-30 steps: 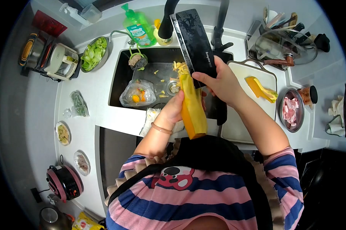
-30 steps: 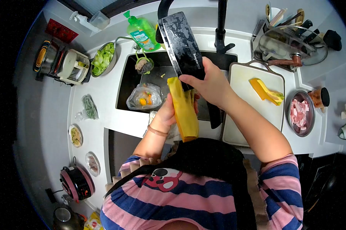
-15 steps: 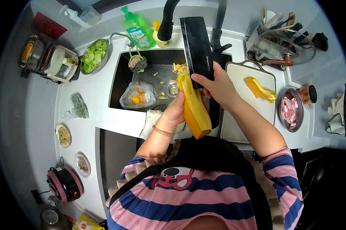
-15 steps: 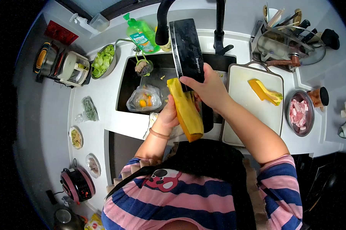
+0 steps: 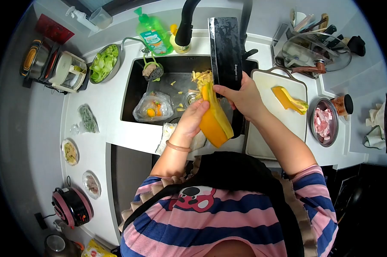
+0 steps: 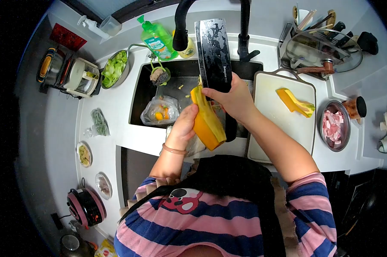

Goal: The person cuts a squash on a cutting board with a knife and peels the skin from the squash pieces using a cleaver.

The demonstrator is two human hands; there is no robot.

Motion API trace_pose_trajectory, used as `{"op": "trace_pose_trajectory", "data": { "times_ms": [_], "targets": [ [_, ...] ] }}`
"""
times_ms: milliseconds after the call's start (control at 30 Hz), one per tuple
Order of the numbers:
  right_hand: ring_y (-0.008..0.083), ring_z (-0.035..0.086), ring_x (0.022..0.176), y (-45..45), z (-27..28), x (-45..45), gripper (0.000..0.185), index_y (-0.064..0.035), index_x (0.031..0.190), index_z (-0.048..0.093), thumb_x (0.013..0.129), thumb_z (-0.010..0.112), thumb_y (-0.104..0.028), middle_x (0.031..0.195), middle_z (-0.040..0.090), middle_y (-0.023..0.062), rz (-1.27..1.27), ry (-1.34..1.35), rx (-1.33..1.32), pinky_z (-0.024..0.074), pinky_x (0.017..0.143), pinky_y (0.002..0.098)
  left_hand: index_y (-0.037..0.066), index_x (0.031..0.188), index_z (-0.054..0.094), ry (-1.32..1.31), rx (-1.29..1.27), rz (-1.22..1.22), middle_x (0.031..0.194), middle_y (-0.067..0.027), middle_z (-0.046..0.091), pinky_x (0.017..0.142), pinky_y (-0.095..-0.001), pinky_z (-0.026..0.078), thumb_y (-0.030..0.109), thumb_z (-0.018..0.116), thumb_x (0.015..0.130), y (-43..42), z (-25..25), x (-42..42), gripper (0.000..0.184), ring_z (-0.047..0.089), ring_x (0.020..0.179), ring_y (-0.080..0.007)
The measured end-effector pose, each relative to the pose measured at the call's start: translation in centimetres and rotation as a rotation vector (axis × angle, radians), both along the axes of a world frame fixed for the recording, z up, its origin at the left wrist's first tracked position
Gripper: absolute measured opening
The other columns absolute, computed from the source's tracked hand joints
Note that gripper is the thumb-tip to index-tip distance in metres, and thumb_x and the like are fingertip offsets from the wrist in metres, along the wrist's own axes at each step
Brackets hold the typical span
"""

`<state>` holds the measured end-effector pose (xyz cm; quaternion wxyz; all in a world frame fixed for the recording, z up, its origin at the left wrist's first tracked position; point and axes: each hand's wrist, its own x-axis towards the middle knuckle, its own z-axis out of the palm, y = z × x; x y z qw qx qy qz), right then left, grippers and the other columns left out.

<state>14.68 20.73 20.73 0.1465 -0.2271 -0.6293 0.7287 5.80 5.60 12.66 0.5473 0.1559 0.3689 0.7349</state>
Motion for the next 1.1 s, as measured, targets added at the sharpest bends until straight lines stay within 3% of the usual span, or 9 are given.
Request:
{"op": "trace_pose_trajectory", "data": {
  "times_ms": [300, 367, 467, 600, 700, 900, 1000, 1067, 1100],
  "targets": [
    [0.015, 0.063, 0.084, -0.4, -0.1, 0.4, 0.034, -0.0014, 0.101, 0.058, 0.074, 0.075, -0.01, 0.094, 0.066, 0.008, -0.141, 0.09, 0.302, 0.0491, 0.076, 0.0282, 0.004, 0.12, 0.049, -0.177, -0.221, 0.342, 0.108, -0.0104, 0.059, 0.088, -0.0353, 0.048, 0.056, 0.052, 0.086, -0.5, -2.6, -1.2, 0.062, 0.058, 0.098, -0.0209],
    [0.0163, 0.063, 0.081, 0.8, -1.7, -0.2, 0.037, -0.0009, 0.104, 0.057, 0.073, 0.076, -0.011, 0.091, 0.066, 0.0097, -0.193, 0.118, 0.51, 0.0491, 0.073, 0.0282, 0.007, 0.123, 0.046, -0.306, -0.105, 0.453, 0.112, -0.0125, 0.056, 0.087, -0.0402, 0.048, 0.069, 0.045, 0.081, -1.2, -4.5, -2.3, 0.075, 0.056, 0.101, -0.0239],
    [0.0182, 0.062, 0.077, 1.4, -3.6, -0.2, 0.039, -0.0004, 0.102, 0.057, 0.072, 0.077, -0.014, 0.088, 0.066, 0.0118, -0.133, -0.011, 0.621, 0.0488, 0.071, 0.0294, 0.006, 0.127, 0.045, -0.605, 0.209, 0.331, 0.106, -0.0146, 0.058, 0.076, -0.0311, 0.054, 0.071, 0.057, 0.071, -2.7, -4.3, -3.3, 0.087, 0.06, 0.087, -0.0223],
    [0.0213, 0.062, 0.073, 0.9, -7.3, -0.7, 0.04, -0.0009, 0.101, 0.058, 0.071, 0.078, -0.017, 0.085, 0.066, 0.0136, -0.037, 0.09, 0.648, 0.0486, 0.068, 0.0316, 0.006, 0.126, 0.045, -0.673, 0.272, 0.341, 0.107, -0.0122, 0.057, 0.071, -0.0301, 0.054, 0.073, 0.051, 0.073, -4.0, -4.1, -4.1, 0.086, 0.06, 0.082, -0.0213],
    [0.0258, 0.062, 0.072, 0.0, -8.0, -0.8, 0.04, -0.0009, 0.098, 0.06, 0.069, 0.079, -0.021, 0.082, 0.065, 0.0147, -0.038, -0.174, 0.431, 0.0485, 0.068, 0.0342, 0.006, 0.122, 0.048, -0.892, 0.287, 0.244, 0.101, -0.0098, 0.06, 0.065, -0.028, 0.055, 0.075, 0.062, 0.061, -4.4, -3.0, -4.1, 0.093, 0.061, 0.076, -0.0203],
    [0.0246, 0.063, 0.074, 0.4, -10.3, -0.2, 0.04, -0.0012, 0.097, 0.063, 0.07, 0.079, -0.025, 0.083, 0.066, 0.0139, -0.088, -0.278, 0.778, 0.0487, 0.067, 0.0336, 0.007, 0.125, 0.044, -0.782, 0.239, 0.41, 0.11, -0.0137, 0.056, 0.076, -0.0317, 0.053, 0.071, 0.057, 0.071, -4.8, -5.0, -5.0, 0.084, 0.058, 0.086, -0.022],
    [0.0324, 0.062, 0.075, 0.6, -9.7, -0.2, 0.038, -0.0011, 0.09, 0.064, 0.072, 0.076, -0.033, 0.082, 0.065, 0.018, 0.019, -0.561, 0.864, 0.0481, 0.067, 0.0378, 0.004, 0.125, 0.046, -0.529, 0.112, 0.555, 0.107, -0.0128, 0.059, 0.074, -0.0278, 0.053, 0.068, 0.06, 0.072, -4.2, -4.6, -4.7, 0.084, 0.06, 0.09, -0.0204],
    [0.0372, 0.061, 0.08, 1.0, -10.2, -0.2, 0.044, -0.0026, 0.093, 0.063, 0.076, 0.069, -0.043, 0.086, 0.064, 0.02, 0.105, -0.616, 0.782, 0.0486, 0.07, 0.0423, 0.008, 0.124, 0.048, -0.471, 0.176, 0.479, 0.111, -0.013, 0.058, 0.085, -0.0343, 0.049, 0.065, 0.056, 0.077, -4.8, -5.0, -5.1, 0.074, 0.057, 0.097, -0.022],
    [0.0394, 0.06, 0.081, 0.7, -10.2, 0.0, 0.033, -0.0016, 0.092, 0.063, 0.078, 0.069, -0.031, 0.087, 0.063, 0.0214, 0.073, -0.567, 0.815, 0.0483, 0.072, 0.0425, 0.009, 0.123, 0.048, -0.502, 0.14, 0.485, 0.112, -0.0119, 0.057, 0.088, -0.0372, 0.047, 0.065, 0.055, 0.079, -5.0, -4.7, -5.2, 0.071, 0.056, 0.098, -0.0231]
  ]
}}
